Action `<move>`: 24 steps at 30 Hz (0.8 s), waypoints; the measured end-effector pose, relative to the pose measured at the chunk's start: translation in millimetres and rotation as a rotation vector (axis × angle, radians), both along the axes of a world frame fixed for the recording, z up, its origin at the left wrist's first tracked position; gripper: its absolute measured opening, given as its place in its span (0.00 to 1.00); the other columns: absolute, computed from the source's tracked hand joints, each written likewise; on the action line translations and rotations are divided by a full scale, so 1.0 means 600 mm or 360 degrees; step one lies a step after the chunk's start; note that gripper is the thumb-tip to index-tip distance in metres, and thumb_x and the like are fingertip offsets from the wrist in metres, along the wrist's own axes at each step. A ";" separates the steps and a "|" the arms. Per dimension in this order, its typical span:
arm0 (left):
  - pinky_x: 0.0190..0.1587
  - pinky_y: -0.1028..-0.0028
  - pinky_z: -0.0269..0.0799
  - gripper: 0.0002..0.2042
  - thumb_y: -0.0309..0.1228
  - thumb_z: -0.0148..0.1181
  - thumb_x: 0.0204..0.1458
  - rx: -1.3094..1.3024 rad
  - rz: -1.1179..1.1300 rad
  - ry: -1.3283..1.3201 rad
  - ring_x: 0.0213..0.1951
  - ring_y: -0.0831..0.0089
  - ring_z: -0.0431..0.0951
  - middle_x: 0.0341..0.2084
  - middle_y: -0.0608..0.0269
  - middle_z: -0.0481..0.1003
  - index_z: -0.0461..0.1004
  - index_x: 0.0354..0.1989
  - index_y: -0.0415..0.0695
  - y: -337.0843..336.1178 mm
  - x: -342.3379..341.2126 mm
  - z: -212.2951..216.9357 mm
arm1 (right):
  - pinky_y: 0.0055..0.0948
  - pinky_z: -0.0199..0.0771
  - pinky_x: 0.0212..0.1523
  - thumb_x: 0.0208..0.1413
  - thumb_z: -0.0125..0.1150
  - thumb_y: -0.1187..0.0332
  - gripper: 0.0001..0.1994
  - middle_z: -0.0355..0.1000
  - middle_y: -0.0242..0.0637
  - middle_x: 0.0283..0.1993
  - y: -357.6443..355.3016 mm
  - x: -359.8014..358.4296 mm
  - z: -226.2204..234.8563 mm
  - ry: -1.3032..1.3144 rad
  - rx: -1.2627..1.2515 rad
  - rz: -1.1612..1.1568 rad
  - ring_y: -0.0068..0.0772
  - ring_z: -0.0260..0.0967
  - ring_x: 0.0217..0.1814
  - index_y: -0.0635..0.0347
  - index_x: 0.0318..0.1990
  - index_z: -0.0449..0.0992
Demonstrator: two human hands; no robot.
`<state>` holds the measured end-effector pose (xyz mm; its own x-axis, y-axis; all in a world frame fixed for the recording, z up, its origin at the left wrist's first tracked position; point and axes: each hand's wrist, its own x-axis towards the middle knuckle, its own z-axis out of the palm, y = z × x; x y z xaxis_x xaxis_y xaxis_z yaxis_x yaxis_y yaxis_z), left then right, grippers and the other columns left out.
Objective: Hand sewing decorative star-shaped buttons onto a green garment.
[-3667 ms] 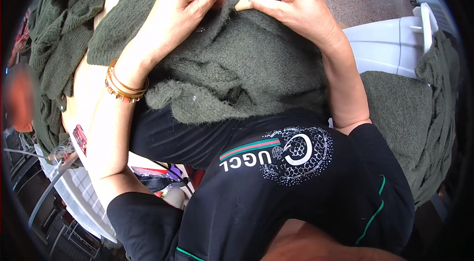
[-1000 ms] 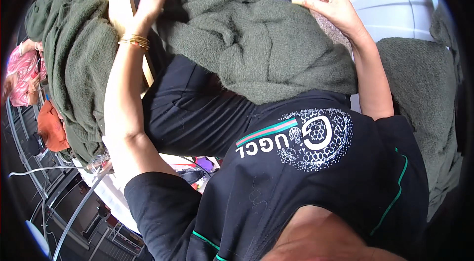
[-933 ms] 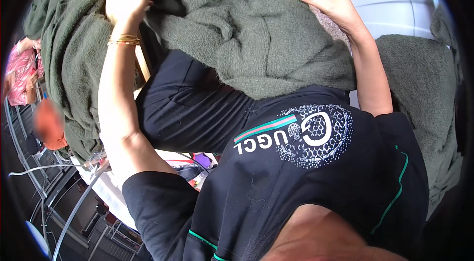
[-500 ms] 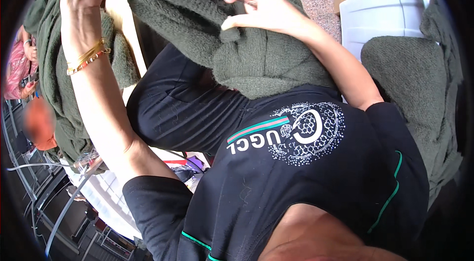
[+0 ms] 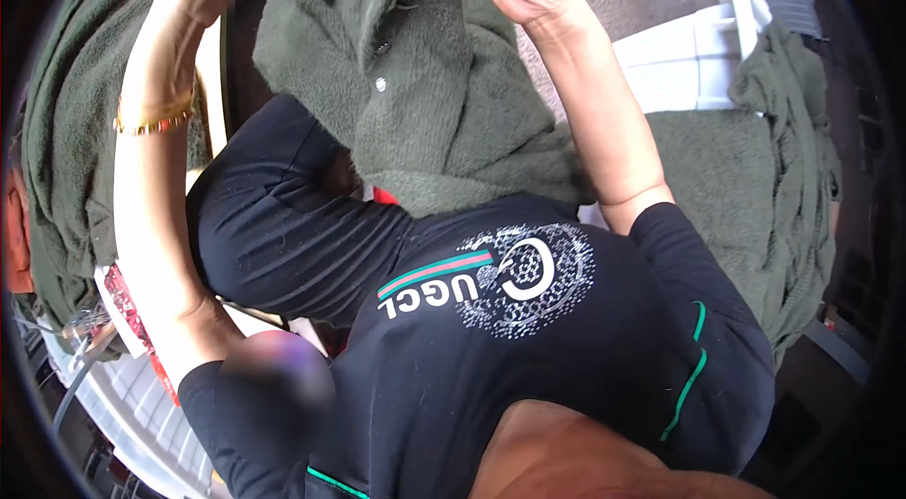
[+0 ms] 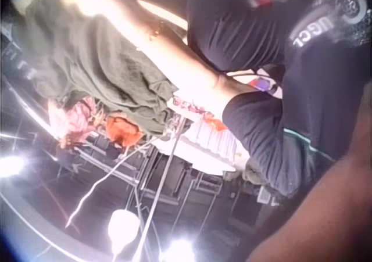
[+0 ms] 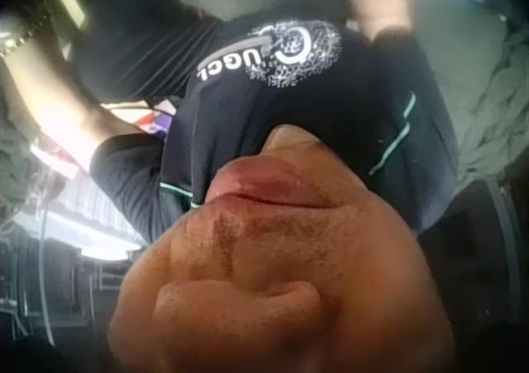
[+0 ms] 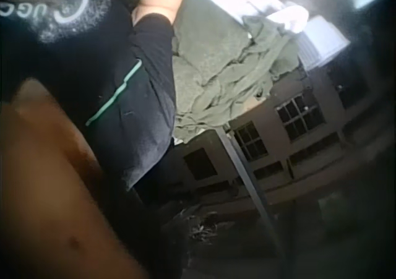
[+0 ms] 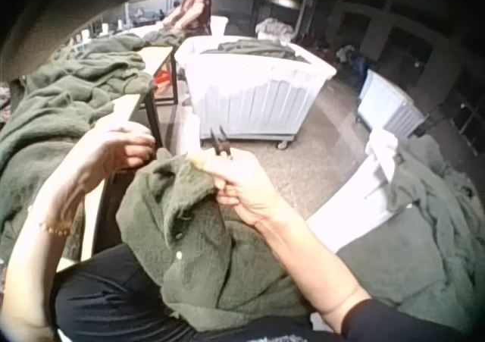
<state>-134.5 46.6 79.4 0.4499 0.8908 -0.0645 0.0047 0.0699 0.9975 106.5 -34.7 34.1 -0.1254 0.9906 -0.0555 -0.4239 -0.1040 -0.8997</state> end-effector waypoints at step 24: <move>0.23 0.91 0.63 0.07 0.31 0.61 0.58 -0.0456 -0.0370 -0.0101 0.20 0.93 0.67 0.26 0.78 0.74 0.77 0.42 0.44 -0.064 0.052 0.008 | 0.10 0.56 0.22 0.57 0.63 0.66 0.20 0.71 0.26 0.30 -0.034 -0.022 0.002 -0.0270 0.0447 -0.0287 0.07 0.59 0.24 0.67 0.54 0.73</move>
